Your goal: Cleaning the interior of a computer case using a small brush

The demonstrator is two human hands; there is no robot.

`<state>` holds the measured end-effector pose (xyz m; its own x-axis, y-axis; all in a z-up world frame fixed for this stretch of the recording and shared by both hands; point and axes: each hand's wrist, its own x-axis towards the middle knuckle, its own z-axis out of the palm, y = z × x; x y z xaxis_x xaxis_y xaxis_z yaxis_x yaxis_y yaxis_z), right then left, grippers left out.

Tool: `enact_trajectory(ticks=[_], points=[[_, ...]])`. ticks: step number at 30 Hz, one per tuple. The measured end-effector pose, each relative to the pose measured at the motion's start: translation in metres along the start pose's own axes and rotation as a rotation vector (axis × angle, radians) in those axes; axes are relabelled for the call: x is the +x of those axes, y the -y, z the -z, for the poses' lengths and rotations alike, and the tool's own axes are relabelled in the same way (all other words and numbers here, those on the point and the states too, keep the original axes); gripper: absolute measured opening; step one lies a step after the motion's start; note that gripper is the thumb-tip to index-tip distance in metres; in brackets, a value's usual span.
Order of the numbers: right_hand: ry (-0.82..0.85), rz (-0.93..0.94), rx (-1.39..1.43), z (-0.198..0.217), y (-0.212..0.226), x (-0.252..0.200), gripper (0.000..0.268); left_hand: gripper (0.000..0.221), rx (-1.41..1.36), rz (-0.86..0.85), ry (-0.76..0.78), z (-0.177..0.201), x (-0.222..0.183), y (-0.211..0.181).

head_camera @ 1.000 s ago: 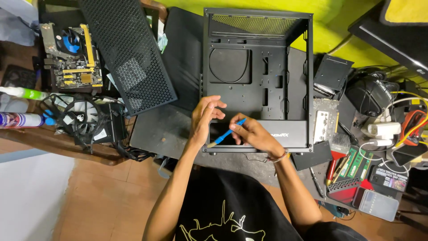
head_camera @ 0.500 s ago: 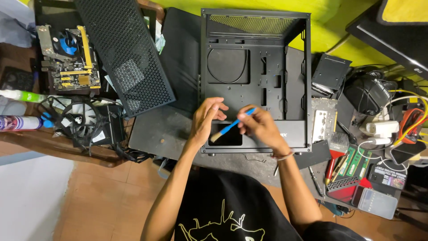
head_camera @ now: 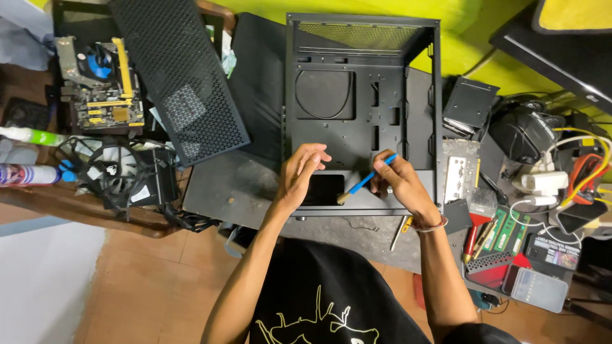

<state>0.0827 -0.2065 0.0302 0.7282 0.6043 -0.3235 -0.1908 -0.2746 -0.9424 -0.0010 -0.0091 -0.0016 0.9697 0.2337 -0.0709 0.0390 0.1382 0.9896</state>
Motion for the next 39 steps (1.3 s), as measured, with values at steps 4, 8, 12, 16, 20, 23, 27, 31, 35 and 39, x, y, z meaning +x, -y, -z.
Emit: enact_trajectory(ticks=[4,8,12,16,20,23,27,31,35,39], points=[[-0.009,-0.036,-0.023,0.000,-0.004,-0.007,0.020,0.031,-0.030,0.012,0.044,-0.017,0.006,0.010],[-0.055,-0.093,-0.163,0.018,-0.011,-0.015,0.018,0.032,-0.140,0.024,0.153,-0.042,0.008,0.016],[-0.127,-0.170,-0.281,0.050,-0.019,-0.024,0.021,0.037,-0.203,0.067,0.243,-0.059,0.010,0.015],[-0.166,-0.190,-0.432,0.068,-0.011,-0.029,0.022,0.039,-0.203,0.089,0.268,-0.061,0.010,0.012],[-0.147,-0.087,-0.428,0.052,-0.008,-0.016,0.019,0.039,-0.229,0.076,0.220,-0.053,0.008,0.015],[-0.062,0.027,-0.427,0.025,-0.006,0.003,0.014,0.038,-0.213,0.032,0.131,-0.038,0.008,0.012],[0.128,0.119,-0.349,-0.020,0.007,0.024,0.010,0.037,-0.145,-0.046,-0.101,-0.006,0.000,-0.003],[0.275,0.074,-0.076,-0.057,0.015,0.040,0.010,0.039,-0.085,-0.099,-0.290,0.027,-0.012,0.001],[0.221,0.090,0.173,-0.075,0.002,0.057,0.013,0.039,-0.116,-0.089,-0.405,0.044,-0.029,0.002],[-0.011,0.103,0.225,-0.075,0.007,0.062,0.014,0.040,-0.127,-0.059,-0.440,0.048,-0.040,-0.001]])
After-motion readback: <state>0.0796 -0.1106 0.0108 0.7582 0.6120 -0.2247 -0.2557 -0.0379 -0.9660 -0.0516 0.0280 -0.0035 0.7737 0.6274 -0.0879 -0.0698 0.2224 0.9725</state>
